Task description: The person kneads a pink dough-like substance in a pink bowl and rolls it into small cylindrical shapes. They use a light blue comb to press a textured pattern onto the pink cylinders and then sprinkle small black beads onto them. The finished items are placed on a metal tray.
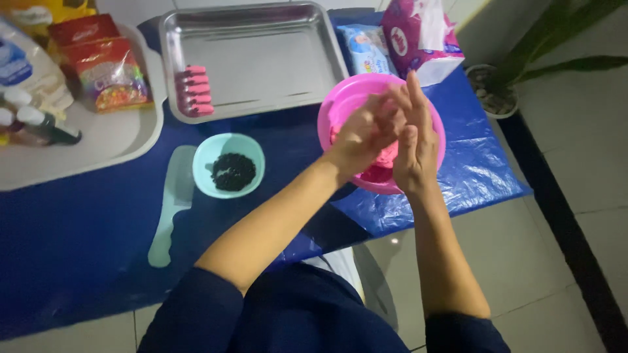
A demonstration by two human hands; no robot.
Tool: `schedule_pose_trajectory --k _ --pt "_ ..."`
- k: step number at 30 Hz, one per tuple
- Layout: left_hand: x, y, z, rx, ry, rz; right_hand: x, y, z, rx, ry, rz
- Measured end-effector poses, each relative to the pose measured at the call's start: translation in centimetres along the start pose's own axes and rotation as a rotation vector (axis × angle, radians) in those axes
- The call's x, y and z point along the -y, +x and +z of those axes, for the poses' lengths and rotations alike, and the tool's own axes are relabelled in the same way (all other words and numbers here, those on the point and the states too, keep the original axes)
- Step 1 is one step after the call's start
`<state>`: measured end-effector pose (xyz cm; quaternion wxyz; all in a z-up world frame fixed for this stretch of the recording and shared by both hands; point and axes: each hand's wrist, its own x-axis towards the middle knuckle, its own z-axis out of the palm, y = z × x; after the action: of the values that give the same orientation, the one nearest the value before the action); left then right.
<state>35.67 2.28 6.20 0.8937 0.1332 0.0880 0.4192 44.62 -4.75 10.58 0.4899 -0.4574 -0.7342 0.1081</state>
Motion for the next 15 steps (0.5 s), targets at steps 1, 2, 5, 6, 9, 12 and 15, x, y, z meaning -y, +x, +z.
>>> schedule_pose_trajectory --k 1,2,5,6,9,12,15 --pt "1.3 0.1 -0.1 -0.012 -0.006 0.018 -0.2 0.6 0.4 0.017 0.013 -0.004" --pt "2.4 0.1 -0.1 0.094 0.016 0.064 -0.4 1.2 0.9 0.050 -0.124 0.048" --pt "0.7 -1.2 0.8 0.179 0.062 0.152 0.4 2.1 1.9 0.110 -0.266 0.091" --pt "-0.4 -1.8 1.4 0.177 0.085 0.160 0.9 2.2 1.9 0.111 -0.293 0.100" --pt "-2.6 -2.7 4.2 0.198 0.145 0.139 0.8 0.6 3.3 0.138 -0.302 -0.066" --pt "2.2 1.8 -1.7 0.515 -0.225 0.050 -2.2 3.1 3.5 0.099 0.109 -0.214" --pt "0.9 0.9 -2.5 0.484 -0.106 -0.018 -0.5 4.2 1.3 0.170 -0.338 0.099"
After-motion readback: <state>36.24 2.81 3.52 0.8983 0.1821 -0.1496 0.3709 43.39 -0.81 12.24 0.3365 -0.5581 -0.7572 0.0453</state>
